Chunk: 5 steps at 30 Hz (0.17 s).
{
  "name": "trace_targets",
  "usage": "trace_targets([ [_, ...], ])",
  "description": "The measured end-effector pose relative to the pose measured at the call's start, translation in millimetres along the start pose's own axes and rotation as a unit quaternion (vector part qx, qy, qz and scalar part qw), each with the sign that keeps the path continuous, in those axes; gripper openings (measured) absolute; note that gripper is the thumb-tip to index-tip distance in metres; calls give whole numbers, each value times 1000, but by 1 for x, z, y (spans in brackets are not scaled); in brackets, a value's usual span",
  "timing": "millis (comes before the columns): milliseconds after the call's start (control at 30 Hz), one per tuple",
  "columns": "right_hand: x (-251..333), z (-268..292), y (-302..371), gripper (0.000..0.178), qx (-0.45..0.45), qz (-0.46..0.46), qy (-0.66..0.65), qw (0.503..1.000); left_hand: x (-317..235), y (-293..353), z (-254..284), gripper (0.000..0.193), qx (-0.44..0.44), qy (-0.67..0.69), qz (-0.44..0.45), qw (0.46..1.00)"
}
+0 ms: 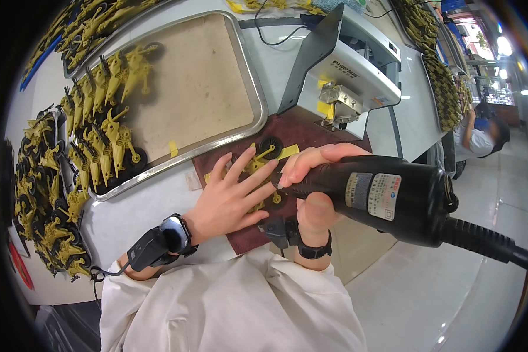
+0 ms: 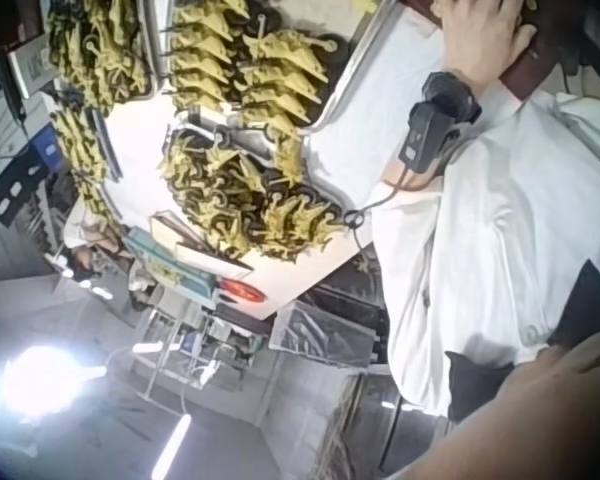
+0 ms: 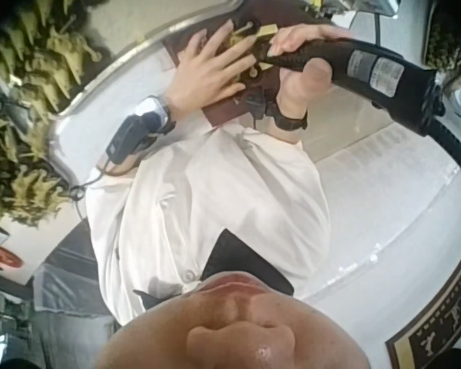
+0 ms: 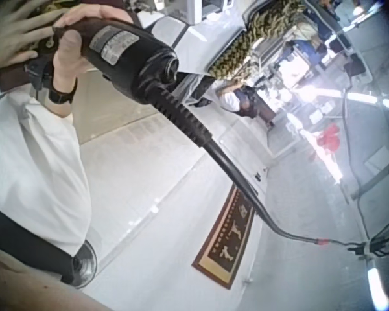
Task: Assembling small yellow toy motorcycles using an electric screwdriver at a workstation.
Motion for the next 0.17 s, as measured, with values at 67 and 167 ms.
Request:
trace_targets([
  [67,0,-1,0,62,11,5,2,1000,1,-2,1,56,2,9,2,1000],
  [167,-1,-4,2,62,61,7,-20,998,2,-2,1,56,25,10,4,1000],
])
Point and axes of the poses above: each hand's wrist, its own y-axis away from the middle knuckle, its own z-axis out of the back of the hand, x = y × z, the point moved 7 cm from there along -y, towards the middle knuckle, and after that the axes turned 9 degrees about z, right-handed, at the moved point
